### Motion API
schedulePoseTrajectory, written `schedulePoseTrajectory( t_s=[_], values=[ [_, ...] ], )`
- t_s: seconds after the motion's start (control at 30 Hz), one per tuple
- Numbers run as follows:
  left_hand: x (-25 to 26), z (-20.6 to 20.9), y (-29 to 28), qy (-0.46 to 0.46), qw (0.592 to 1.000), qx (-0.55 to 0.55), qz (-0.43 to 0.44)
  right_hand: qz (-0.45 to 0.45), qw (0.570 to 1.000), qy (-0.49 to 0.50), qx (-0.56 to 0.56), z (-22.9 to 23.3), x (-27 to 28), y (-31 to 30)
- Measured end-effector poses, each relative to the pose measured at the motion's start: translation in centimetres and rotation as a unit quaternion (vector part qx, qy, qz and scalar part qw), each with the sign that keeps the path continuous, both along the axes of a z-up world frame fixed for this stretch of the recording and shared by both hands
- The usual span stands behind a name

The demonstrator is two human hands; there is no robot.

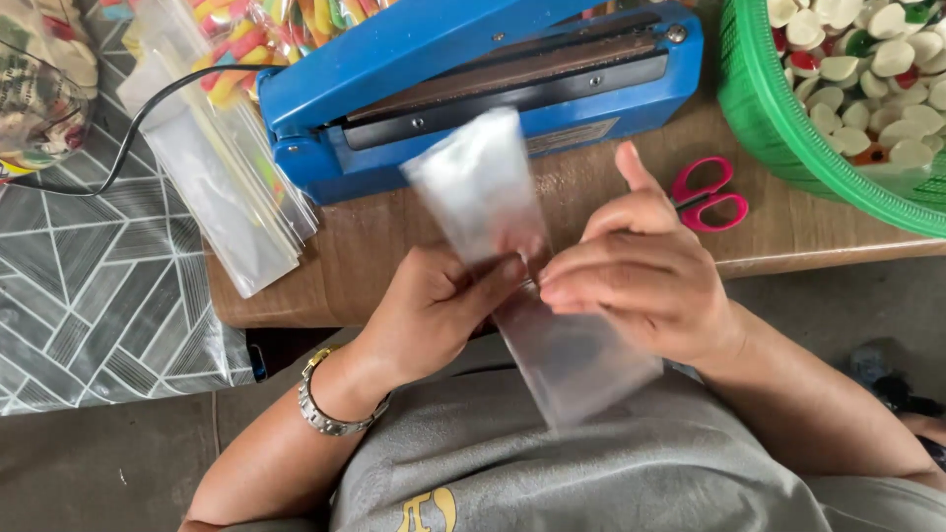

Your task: Packaging small candies into plastic bags and sealing them with a heat sealer

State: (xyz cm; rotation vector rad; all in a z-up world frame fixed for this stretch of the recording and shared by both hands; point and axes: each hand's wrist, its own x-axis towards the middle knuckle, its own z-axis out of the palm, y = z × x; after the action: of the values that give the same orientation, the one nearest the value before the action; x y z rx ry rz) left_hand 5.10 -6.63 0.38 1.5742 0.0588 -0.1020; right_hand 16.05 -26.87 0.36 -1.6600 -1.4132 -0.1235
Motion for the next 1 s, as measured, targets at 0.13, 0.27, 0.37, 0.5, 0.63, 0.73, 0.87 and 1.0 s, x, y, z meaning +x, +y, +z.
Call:
schedulePoseTrajectory(
  t_s=[0.13,0.27,0.37,0.5,0.63,0.73,0.87,1.0],
  values=[
    [1.2,-0.6,0.3,-0.142,0.983,0.102,0.059,0.018,0.993,0.119,-0.014,-1.2,0.2,0.3],
    [1.1,-1.3,-0.2,-0.14,0.98,0.097,0.104,-0.058,0.967,0.243,-0.054,-1.0,-0.3,0.3],
    [1.1,-1.2,-0.3,-0.148,0.979,0.096,0.099,-0.094,0.934,0.333,-0.091,-0.8,-0.3,0.3],
    [1.1,-0.4,-0.6,-0.15,0.976,0.127,0.096,-0.055,0.938,0.329,-0.091,-0.4,-0.2,0.6],
    [1.1,-0.3,-0.8,-0.157,0.969,0.167,0.097,-0.097,0.958,0.251,-0.104,-0.6,-0.1,0.8],
    [1.1,-0.9,-1.0,-0.156,0.971,0.149,0.1,-0.111,0.965,0.209,-0.114,-0.7,-0.1,0.8],
    [1.1,-0.3,-0.8,-0.181,0.972,0.13,0.073,-0.129,0.968,0.18,-0.115,-1.3,0.0,0.5],
    [0.9,-0.1,-0.9,-0.145,0.966,0.194,0.089,-0.136,0.974,0.141,-0.117,-1.8,-0.1,0.3]
  ],
)
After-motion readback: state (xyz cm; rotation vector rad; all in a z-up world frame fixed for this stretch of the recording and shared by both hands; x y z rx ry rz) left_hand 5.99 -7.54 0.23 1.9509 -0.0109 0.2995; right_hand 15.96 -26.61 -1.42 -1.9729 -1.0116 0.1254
